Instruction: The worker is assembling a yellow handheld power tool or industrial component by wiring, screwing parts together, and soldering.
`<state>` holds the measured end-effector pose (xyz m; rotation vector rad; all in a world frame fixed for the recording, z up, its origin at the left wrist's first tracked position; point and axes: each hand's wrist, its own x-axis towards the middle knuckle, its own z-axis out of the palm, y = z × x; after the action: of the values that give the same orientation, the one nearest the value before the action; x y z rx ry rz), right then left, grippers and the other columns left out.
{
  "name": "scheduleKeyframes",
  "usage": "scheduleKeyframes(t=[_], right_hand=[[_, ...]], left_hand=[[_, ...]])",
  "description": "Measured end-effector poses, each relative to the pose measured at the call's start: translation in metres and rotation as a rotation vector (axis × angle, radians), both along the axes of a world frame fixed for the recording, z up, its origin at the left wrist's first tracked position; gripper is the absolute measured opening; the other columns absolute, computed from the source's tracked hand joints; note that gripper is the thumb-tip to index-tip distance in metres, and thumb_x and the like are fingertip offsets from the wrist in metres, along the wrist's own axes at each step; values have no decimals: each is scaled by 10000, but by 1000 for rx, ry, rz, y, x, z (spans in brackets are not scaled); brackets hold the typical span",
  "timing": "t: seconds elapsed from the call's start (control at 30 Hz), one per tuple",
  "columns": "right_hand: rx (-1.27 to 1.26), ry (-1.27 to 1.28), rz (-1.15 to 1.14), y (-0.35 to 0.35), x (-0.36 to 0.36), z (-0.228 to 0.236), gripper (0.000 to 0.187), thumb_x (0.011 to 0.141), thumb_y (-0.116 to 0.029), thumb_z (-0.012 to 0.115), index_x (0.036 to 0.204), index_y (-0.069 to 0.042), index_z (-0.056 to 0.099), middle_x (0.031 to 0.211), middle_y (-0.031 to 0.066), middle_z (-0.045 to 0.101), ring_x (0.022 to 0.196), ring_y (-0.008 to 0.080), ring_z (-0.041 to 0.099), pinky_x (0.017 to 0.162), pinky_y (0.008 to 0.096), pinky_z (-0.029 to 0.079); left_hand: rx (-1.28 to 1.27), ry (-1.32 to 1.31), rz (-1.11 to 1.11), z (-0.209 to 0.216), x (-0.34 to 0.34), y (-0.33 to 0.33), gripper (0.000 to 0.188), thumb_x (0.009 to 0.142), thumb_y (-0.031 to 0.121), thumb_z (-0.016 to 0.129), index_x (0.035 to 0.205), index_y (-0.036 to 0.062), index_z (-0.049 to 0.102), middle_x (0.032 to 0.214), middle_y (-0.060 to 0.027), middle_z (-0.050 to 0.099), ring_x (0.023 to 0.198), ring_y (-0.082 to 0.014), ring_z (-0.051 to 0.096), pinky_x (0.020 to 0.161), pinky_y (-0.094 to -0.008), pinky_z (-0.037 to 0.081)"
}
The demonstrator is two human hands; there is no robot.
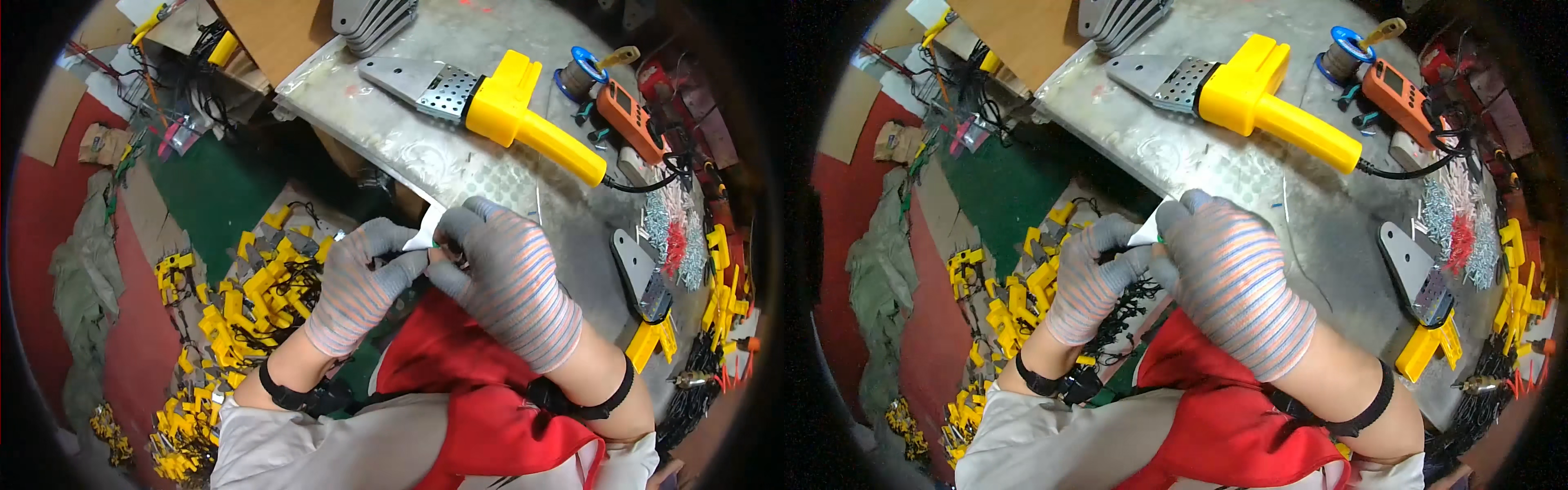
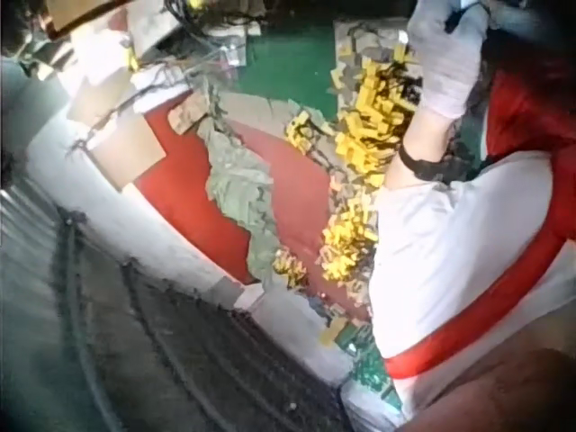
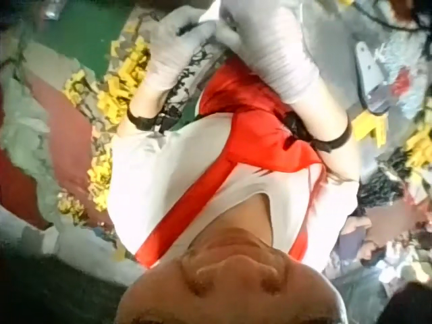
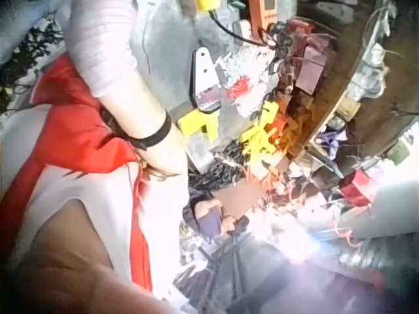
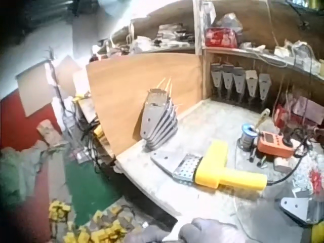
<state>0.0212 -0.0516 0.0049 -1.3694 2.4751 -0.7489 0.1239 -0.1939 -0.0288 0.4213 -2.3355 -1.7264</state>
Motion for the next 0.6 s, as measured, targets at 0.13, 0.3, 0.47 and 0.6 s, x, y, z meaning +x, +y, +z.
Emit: scheduleKeyframes(t=[0.13, 0.3, 0.47, 0.6], right_hand=[[7, 30, -86, -3, 3, 4, 170, 766, -193, 683, 793, -44, 606, 768, 163, 599, 722, 378, 613, 649, 436, 499], [-286, 14, -361, 11, -45, 23, 152, 780, -160, 610, 750, -21, 662, 656, 159, 631, 620, 301, 649, 635, 371, 528], [199, 68, -485, 18, -157, 33, 314, 790, -281, 614, 910, -8, 713, 892, 176, 701, 835, 293, 692, 769, 378, 544], [128, -223, -489, 17, -156, 51, 348, 821, -340, 597, 1041, -97, 713, 1048, 175, 683, 975, 332, 659, 841, 396, 512]], left_hand=[[-202, 50, 11, -8, 1, -2, 118, 789, 135, 724, 886, 68, 729, 759, -55, 613, 667, -172, 569, 604, -308, 426], [2, 57, -39, 13, -11, -36, 229, 738, 99, 714, 954, 23, 704, 784, -61, 624, 711, -153, 599, 660, -256, 470], [-375, 301, -64, 29, -85, -52, 479, 715, 95, 727, 1180, 36, 628, 1042, -105, 605, 959, -187, 618, 841, -302, 501], [-506, 262, -327, 29, -131, -55, 568, 718, 68, 722, 1266, 23, 576, 1225, -116, 576, 1192, -243, 518, 1042, -336, 376]])
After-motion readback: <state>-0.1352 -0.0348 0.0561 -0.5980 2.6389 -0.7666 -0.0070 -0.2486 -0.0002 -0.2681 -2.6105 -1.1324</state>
